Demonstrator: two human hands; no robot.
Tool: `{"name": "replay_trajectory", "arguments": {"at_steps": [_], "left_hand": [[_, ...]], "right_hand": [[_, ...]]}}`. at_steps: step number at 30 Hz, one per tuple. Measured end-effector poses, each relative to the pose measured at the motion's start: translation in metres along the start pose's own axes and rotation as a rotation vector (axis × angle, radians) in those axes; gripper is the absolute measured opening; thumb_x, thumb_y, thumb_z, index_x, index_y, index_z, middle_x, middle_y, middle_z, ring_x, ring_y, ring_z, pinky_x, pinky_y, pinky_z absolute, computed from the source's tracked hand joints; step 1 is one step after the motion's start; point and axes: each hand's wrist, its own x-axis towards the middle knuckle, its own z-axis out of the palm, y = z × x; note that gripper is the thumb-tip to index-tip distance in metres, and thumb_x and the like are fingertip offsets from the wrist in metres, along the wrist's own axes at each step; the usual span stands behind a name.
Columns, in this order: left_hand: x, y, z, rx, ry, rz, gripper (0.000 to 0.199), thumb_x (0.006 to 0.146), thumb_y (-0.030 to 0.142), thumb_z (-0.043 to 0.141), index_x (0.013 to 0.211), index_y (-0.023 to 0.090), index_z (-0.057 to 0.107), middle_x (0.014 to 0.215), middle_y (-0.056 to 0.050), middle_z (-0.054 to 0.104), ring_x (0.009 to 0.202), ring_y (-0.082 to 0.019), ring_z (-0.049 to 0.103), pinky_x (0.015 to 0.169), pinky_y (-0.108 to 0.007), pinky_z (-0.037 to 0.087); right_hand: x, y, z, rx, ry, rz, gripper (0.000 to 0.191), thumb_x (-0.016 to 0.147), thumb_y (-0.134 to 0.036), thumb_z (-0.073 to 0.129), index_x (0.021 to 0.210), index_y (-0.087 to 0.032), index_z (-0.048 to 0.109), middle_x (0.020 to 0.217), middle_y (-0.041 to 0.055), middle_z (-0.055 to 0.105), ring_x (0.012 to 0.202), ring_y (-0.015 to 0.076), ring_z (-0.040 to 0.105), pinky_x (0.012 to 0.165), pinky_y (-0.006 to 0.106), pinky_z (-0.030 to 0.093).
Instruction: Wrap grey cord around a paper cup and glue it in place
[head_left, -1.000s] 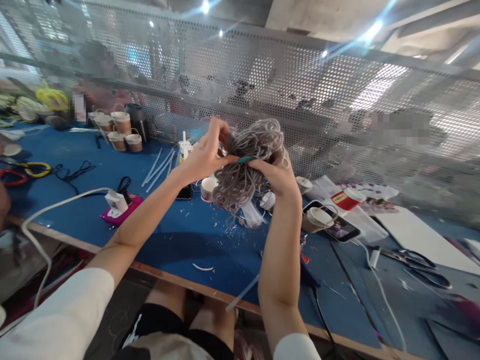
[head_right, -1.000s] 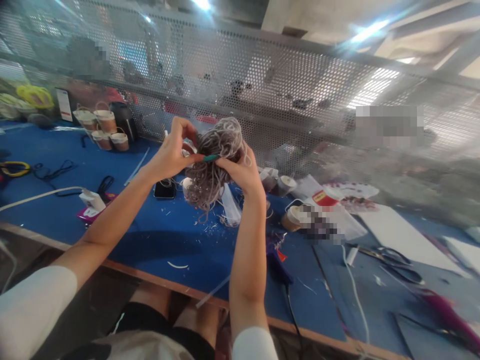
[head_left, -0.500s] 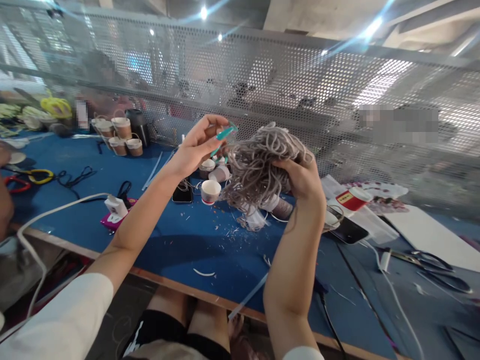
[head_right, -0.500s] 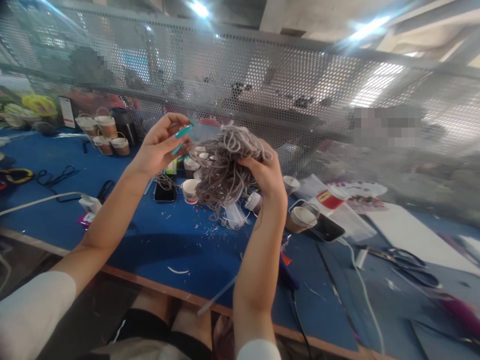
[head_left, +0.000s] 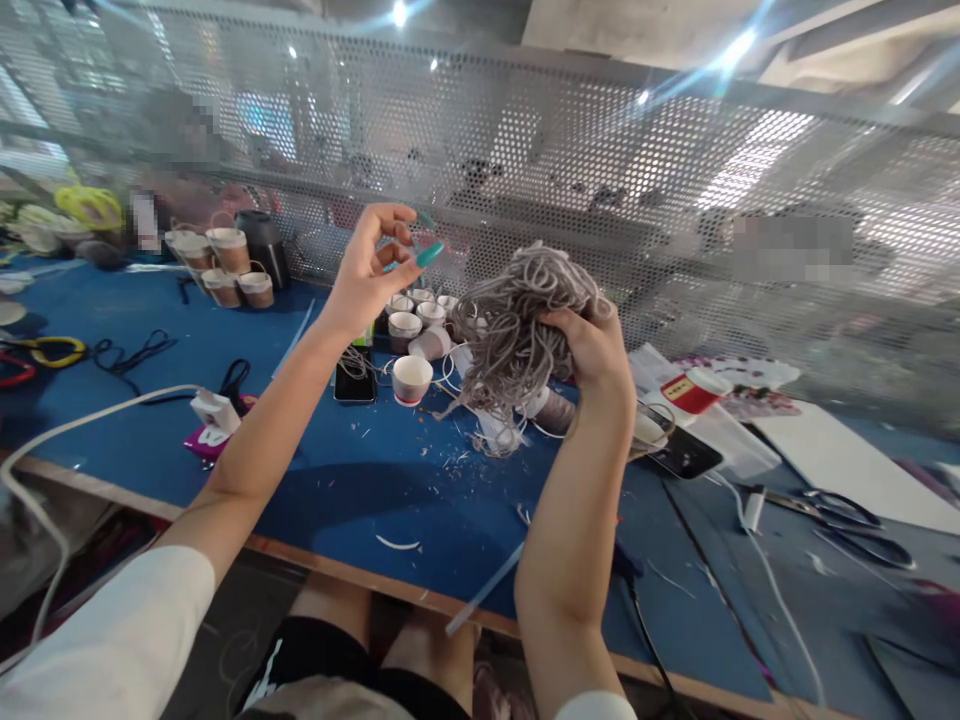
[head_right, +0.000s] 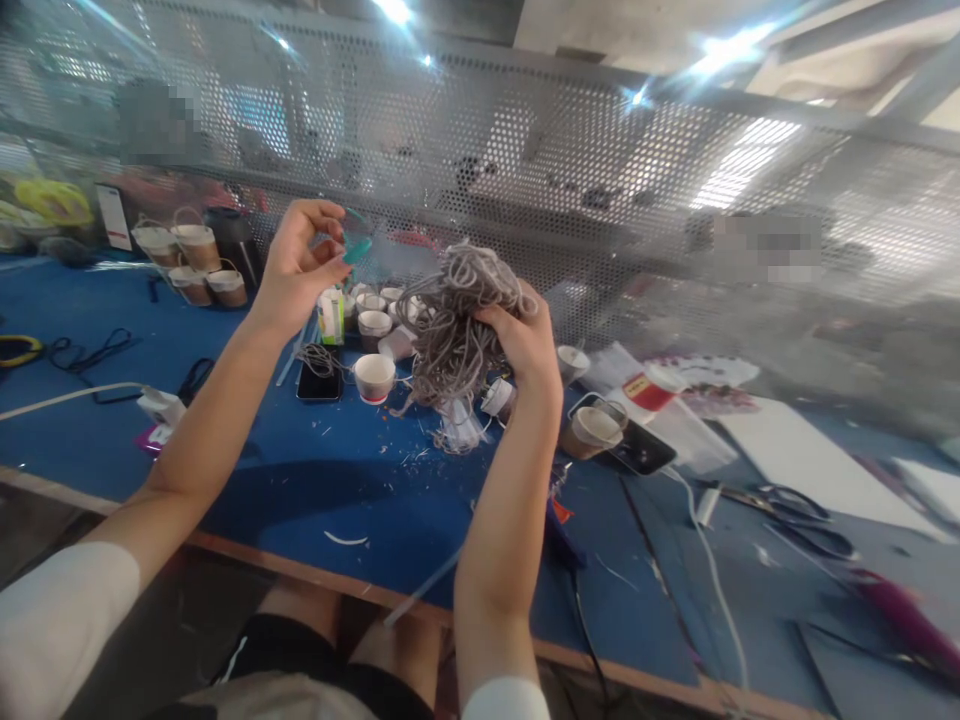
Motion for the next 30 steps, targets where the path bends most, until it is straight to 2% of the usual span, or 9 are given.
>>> {"name": "replay_trajectory", "arguments": {"at_steps": [4,6,10,15,18,21,23,26,30], "left_hand": [[-0.001,-0.004,0.01,-0.117,-0.214,-0.046,0.05,0.082,0.036,0.068,0.123,0.024,0.041,0.108,-0.006,0.058,0.093,-0.017,0.062,0.077,-0.031,0.052],[-0.002,-0.007,0.019,-0.115,-0.254,-0.067,0.05,0.078,0.031,0.072,0.118,0.022,0.044,0.099,-0.005,0.061,0.089,-0.016,0.062,0.075,-0.028,0.051],[0.0,-0.008,0.027,-0.139,-0.221,-0.065,0.034,0.081,0.029,0.07,0.108,0.021,0.05,0.082,-0.001,0.059,0.08,-0.014,0.06,0.074,-0.028,0.05],[0.002,-0.001,0.017,-0.238,-0.11,-0.03,0.029,0.078,0.034,0.075,0.095,0.022,0.055,0.072,0.003,0.051,0.068,-0.011,0.055,0.068,-0.026,0.048],[0.002,0.003,0.01,-0.44,-0.097,-0.039,0.031,0.076,0.036,0.077,0.096,0.022,0.057,0.073,0.004,0.047,0.064,-0.008,0.05,0.06,-0.02,0.044],[0.002,0.01,0.002,-0.719,-0.229,-0.174,0.027,0.08,0.036,0.071,0.098,0.02,0.06,0.07,0.004,0.041,0.055,-0.005,0.042,0.047,-0.016,0.033],[0.003,0.016,-0.003,-0.844,-0.287,-0.258,0.021,0.083,0.034,0.068,0.096,0.018,0.062,0.067,0.004,0.037,0.052,-0.004,0.038,0.044,-0.015,0.029],[0.002,0.023,-0.015,-0.913,-0.289,-0.312,0.014,0.087,0.03,0.061,0.09,0.017,0.064,0.064,0.005,0.031,0.049,-0.004,0.033,0.042,-0.013,0.025],[0.0,0.024,-0.043,-1.06,-0.325,-0.233,0.021,0.072,0.027,0.063,0.086,0.012,0.067,0.059,0.006,0.019,0.049,-0.005,0.021,0.037,-0.012,0.015]], "right_hand": [[0.001,-0.001,0.003,-0.005,-0.009,0.029,0.034,0.079,-0.031,0.053,0.112,-0.024,0.06,0.116,0.005,0.068,0.112,0.0258,0.063,0.093,0.043,0.054],[0.0,-0.003,0.005,0.001,-0.025,0.011,0.035,0.079,-0.03,0.053,0.113,-0.025,0.06,0.117,0.005,0.068,0.111,0.0268,0.063,0.091,0.044,0.055],[0.0,-0.004,0.006,0.022,-0.043,-0.04,0.031,0.079,-0.03,0.052,0.108,-0.024,0.059,0.115,0.0056,0.067,0.109,0.0255,0.063,0.091,0.042,0.055],[0.006,0.006,0.007,0.106,0.022,-0.018,0.023,0.071,-0.031,0.058,0.093,-0.023,0.06,0.098,0.0034,0.067,0.098,0.0228,0.064,0.087,0.039,0.055],[0.012,0.015,0.012,0.219,0.101,0.056,0.018,0.066,-0.031,0.061,0.081,-0.021,0.06,0.08,0.0002,0.063,0.081,0.0198,0.062,0.079,0.039,0.054],[0.017,0.022,0.018,0.178,0.249,0.122,0.016,0.063,-0.029,0.063,0.076,-0.02,0.057,0.073,-0.0023,0.06,0.074,0.0179,0.059,0.078,0.04,0.052],[0.019,0.027,0.019,0.069,0.367,0.157,0.02,0.059,-0.025,0.065,0.076,-0.02,0.056,0.073,-0.0029,0.059,0.076,0.0184,0.059,0.082,0.041,0.05],[0.023,0.036,0.019,-0.042,0.504,0.216,0.024,0.058,-0.021,0.066,0.079,-0.02,0.055,0.076,-0.0008,0.06,0.081,0.0207,0.06,0.087,0.043,0.048],[0.024,0.056,0.017,-0.114,0.647,0.26,0.03,0.058,-0.016,0.064,0.084,-0.021,0.052,0.088,0.0046,0.063,0.092,0.025,0.061,0.095,0.047,0.044]]}}
